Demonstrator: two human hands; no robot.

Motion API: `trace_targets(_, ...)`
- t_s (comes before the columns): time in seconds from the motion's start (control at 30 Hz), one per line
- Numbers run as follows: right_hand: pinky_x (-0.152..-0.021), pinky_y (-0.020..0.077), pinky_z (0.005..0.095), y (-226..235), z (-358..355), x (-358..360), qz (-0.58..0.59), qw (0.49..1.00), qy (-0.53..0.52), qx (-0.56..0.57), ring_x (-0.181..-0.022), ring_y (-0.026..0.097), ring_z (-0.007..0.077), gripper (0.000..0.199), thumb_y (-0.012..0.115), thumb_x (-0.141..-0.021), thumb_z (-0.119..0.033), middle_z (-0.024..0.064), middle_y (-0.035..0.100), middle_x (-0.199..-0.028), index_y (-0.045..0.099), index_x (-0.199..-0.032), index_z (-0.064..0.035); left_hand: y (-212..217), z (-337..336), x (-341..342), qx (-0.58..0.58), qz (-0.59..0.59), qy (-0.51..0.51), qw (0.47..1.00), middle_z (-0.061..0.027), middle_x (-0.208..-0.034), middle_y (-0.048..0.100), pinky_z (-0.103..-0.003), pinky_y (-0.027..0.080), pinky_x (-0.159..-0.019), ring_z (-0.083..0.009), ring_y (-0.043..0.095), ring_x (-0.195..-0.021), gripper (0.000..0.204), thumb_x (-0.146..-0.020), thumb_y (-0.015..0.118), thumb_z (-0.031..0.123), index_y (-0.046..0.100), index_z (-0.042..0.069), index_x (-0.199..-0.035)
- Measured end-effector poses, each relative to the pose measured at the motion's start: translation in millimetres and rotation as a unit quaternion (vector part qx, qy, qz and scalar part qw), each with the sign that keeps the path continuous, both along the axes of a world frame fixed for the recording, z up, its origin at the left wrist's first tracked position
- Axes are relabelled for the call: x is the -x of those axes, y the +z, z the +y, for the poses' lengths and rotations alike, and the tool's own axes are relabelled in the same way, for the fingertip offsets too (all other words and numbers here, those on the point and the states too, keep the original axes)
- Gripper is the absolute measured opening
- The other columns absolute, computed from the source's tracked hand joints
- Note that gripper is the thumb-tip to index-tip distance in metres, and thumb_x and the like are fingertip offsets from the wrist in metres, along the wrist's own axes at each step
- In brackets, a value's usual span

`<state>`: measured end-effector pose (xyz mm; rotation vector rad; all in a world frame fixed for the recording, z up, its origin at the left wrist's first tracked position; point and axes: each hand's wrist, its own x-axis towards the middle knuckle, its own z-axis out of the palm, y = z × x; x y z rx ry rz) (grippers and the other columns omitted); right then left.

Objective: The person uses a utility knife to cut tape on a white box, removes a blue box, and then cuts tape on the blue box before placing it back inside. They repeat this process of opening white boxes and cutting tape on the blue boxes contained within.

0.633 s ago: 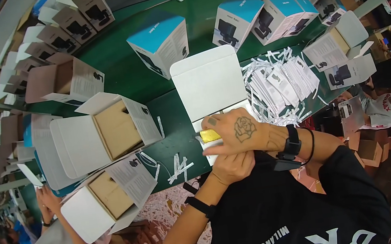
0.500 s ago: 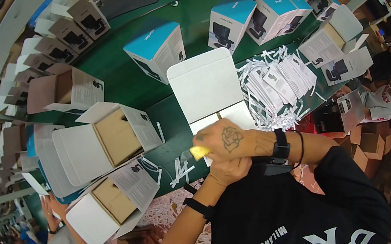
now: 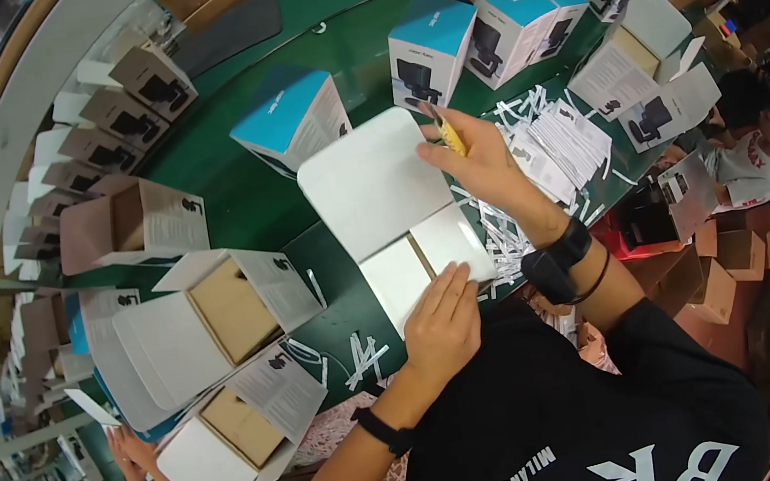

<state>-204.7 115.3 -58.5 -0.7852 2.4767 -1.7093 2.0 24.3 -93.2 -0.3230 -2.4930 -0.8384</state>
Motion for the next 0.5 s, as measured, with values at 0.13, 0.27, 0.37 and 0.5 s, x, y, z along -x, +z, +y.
trace_targets(0.13,-0.072,0.0524,0.0302,20,63,-31,-0.15,0.964,0.182,0.126,-0.084,0.067,0.0167,0.039,0.062,-0.1,-0.026,0.0105,0.072,-0.095,0.067,-0.123,0.0046,35,-12,-3,-0.147,-0.132,-0.046,0.979,-0.016,-0.121,0.071,-0.037,0.053,-0.097,-0.0311,0.068,-0.114,0.026,-0.087,0.073,0.009,0.072,-0.002,-0.111)
trace_targets(0.27,-0.071,0.0527,0.0351,58,90,-75,0.085,0.968,0.236,0.028,-0.082,0.07,0.0281,0.034,0.063,-0.099,-0.029,0.0172,0.07,-0.093,0.071,-0.107,0.003,30,-10,-11,-0.461,-0.231,-0.036,0.856,-0.0146,-0.123,0.069,-0.036,0.05,-0.097,-0.0277,0.066,-0.111,0.027,-0.095,0.068,0.009,0.068,-0.003,-0.12)
trace_targets(0.37,-0.065,0.0516,0.0364,60,113,-93,0.047,0.988,0.144,-0.025,-0.072,0.068,0.0292,0.026,0.062,-0.098,-0.025,0.0131,0.069,-0.082,0.07,-0.1,-0.0005,20,-6,-5,-0.552,-0.237,-0.039,0.799,-0.0126,-0.123,0.068,-0.035,0.049,-0.097,-0.0243,0.065,-0.11,0.028,-0.099,0.065,0.011,0.066,-0.003,-0.123)
trace_targets(0.5,-0.06,0.0505,0.0384,81,126,-111,-0.094,0.977,0.1,-0.163,-0.061,0.066,0.0296,0.025,0.061,-0.099,-0.026,0.0105,0.066,-0.069,0.069,-0.093,-0.0022,10,0,-4,-0.489,-0.204,-0.062,0.846,-0.0108,-0.121,0.068,-0.035,0.048,-0.096,-0.0211,0.064,-0.108,0.029,-0.1,0.064,0.012,0.064,-0.003,-0.125)
